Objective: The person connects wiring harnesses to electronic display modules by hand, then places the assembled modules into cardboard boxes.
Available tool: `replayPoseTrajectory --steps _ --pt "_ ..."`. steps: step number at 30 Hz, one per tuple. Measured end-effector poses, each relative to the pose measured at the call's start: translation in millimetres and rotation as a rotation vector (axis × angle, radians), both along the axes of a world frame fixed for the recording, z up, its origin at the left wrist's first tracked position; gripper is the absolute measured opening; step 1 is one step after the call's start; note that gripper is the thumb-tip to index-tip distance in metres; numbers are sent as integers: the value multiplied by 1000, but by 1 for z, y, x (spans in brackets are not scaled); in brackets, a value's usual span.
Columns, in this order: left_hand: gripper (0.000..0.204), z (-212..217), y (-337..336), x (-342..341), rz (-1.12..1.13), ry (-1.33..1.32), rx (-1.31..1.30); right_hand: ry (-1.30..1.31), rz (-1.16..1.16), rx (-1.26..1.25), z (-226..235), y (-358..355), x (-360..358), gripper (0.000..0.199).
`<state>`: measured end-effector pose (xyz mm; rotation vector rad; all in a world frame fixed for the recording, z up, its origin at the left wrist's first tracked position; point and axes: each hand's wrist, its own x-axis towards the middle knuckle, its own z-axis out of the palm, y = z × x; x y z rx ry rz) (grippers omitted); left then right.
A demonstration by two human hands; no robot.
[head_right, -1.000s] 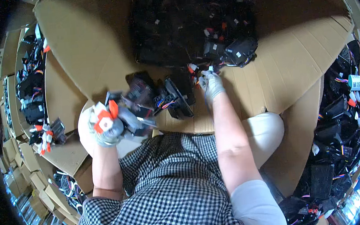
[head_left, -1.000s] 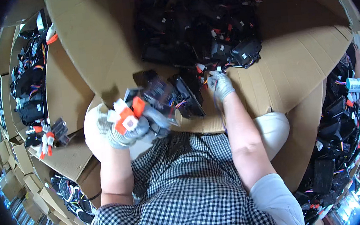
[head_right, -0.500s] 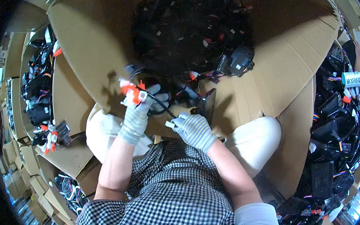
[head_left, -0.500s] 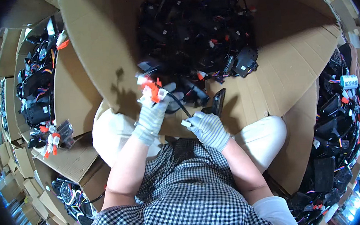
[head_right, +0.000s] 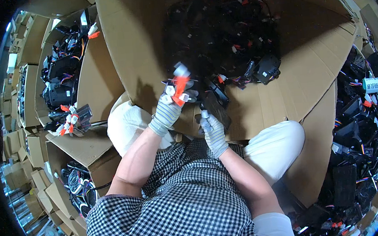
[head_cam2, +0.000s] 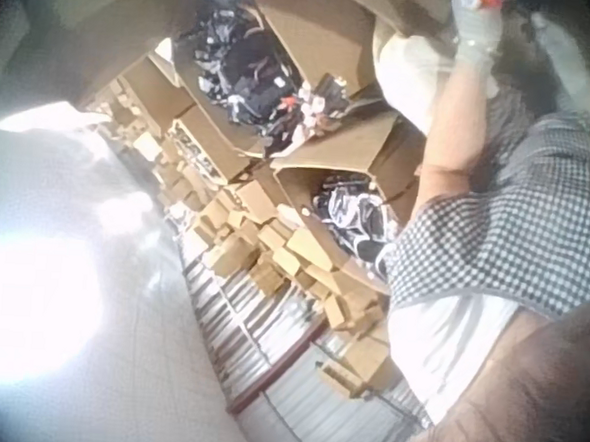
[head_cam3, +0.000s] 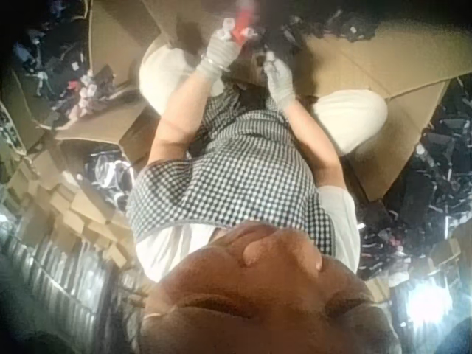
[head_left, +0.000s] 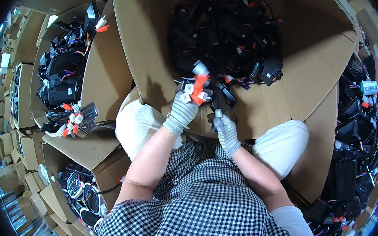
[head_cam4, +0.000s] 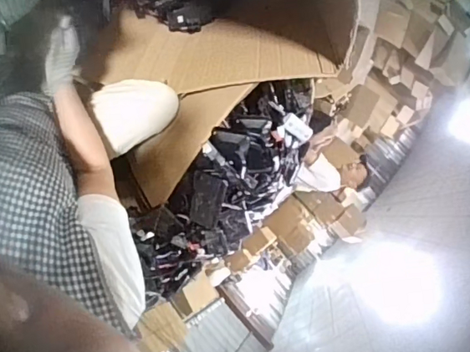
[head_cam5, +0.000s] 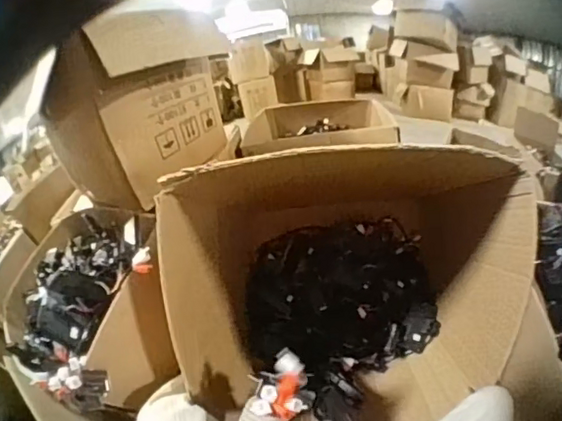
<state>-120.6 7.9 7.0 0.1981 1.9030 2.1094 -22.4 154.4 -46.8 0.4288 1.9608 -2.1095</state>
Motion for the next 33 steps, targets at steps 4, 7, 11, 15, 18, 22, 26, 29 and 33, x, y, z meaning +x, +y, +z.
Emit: replayPoseTrajectory --steps 4,7,11,15,18,22,26,29,33 --pt "32 -18 -1 -1 123 -332 362 -37 -108 -132 17 2 -4 31" --pt "35 6 5 -9 267 -292 246 314 265 441 20 1 -4 27" --pt "32 22 7 -14 296 -338 202 609 593 830 14 -5 4 15" --pt "21 -1 -5 -13 314 -297 98 689 455 916 6 -8 8 18" --pt "21 -2 -4 -13 376 -435 -81 726 435 878 23 -8 5 19" --pt "21 1 0 -12 408 -423 -40 707 559 886 21 -6 6 11" --pt "21 14 2 -15 334 -447 95 740 640 947 22 -7 5 10" --pt "20 0 0 -13 345 -323 77 766 753 956 22 -8 6 14" --pt "18 7 -2 -13 269 -434 42 774 803 971 22 -7 7 17"
